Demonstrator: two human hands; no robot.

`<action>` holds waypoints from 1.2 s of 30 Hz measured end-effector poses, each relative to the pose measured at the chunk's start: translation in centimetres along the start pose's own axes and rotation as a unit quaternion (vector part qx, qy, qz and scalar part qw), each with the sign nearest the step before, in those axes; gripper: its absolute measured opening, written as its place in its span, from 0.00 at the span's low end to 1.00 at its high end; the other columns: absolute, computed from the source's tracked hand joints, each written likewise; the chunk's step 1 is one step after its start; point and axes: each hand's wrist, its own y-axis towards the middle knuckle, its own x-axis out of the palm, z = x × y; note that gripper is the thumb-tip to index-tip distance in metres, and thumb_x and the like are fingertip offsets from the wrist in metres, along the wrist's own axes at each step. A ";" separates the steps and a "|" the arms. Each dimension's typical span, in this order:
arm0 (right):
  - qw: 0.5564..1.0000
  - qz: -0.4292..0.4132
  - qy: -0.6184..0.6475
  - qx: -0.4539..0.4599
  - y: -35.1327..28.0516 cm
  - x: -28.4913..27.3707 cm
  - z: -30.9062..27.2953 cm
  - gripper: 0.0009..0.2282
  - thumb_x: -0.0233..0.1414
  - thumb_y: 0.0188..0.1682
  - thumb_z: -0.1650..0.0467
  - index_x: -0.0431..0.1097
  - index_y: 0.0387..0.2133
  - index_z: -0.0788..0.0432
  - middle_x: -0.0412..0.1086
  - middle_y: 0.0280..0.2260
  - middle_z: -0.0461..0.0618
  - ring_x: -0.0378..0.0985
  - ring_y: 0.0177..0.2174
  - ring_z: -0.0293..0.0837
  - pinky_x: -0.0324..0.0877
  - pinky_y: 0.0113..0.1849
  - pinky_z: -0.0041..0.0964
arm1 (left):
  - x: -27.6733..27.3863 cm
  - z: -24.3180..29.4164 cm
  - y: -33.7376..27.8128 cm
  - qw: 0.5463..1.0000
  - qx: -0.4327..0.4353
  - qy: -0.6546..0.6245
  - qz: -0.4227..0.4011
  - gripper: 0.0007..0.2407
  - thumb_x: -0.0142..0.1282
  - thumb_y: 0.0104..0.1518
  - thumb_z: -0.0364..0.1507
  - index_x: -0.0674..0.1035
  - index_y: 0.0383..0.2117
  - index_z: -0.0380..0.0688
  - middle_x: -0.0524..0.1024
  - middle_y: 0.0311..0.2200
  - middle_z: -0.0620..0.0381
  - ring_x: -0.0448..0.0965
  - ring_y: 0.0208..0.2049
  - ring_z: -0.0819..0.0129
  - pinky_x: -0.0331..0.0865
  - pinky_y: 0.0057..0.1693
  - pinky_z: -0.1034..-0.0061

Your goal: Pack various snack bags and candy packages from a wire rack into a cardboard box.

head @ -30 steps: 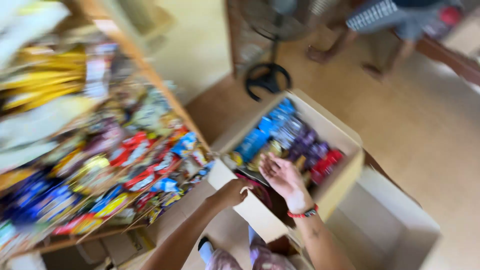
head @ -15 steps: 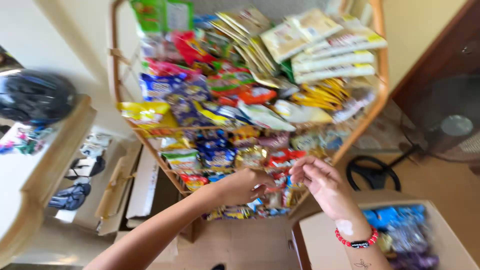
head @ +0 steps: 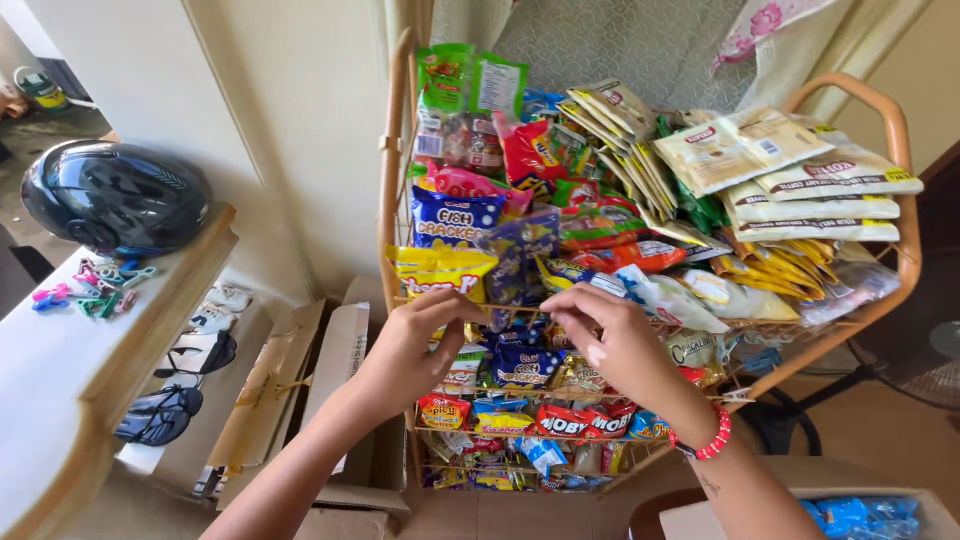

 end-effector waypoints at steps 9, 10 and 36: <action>0.950 0.168 -0.201 -0.168 1.7 -1.9 0.8 0.08 0.54 0.50 0.73 0.74 0.43 0.59 0.74 0.43 0.50 0.79 0.44 0.48 0.73 0.47 0.40 | -1.3 -2.1 -1.6 0.999 -0.025 -0.026 -0.004 0.09 0.51 0.53 0.15 0.80 0.37 0.36 0.80 0.36 0.48 0.82 0.41 0.54 0.75 0.50 0.67; 0.945 0.142 -0.238 -0.175 1.7 -2.0 0.8 0.11 0.57 0.48 0.70 0.74 0.43 0.59 0.73 0.44 0.51 0.76 0.45 0.50 0.69 0.49 0.43 | -1.0 -2.4 -1.6 0.999 -0.035 -0.037 -0.008 0.09 0.50 0.54 0.15 0.80 0.37 0.36 0.81 0.37 0.49 0.83 0.42 0.55 0.75 0.50 0.67; 0.916 0.200 -0.281 -0.206 1.3 -1.7 8.6 0.07 0.58 0.42 0.73 0.74 0.34 0.60 0.77 0.41 0.50 0.77 0.46 0.51 0.65 0.51 0.46 | 7.6 -7.5 8.8 0.899 -0.040 0.435 0.023 0.31 0.56 0.43 0.22 0.69 0.61 0.38 0.78 0.39 0.49 0.79 0.43 0.57 0.49 0.68 0.44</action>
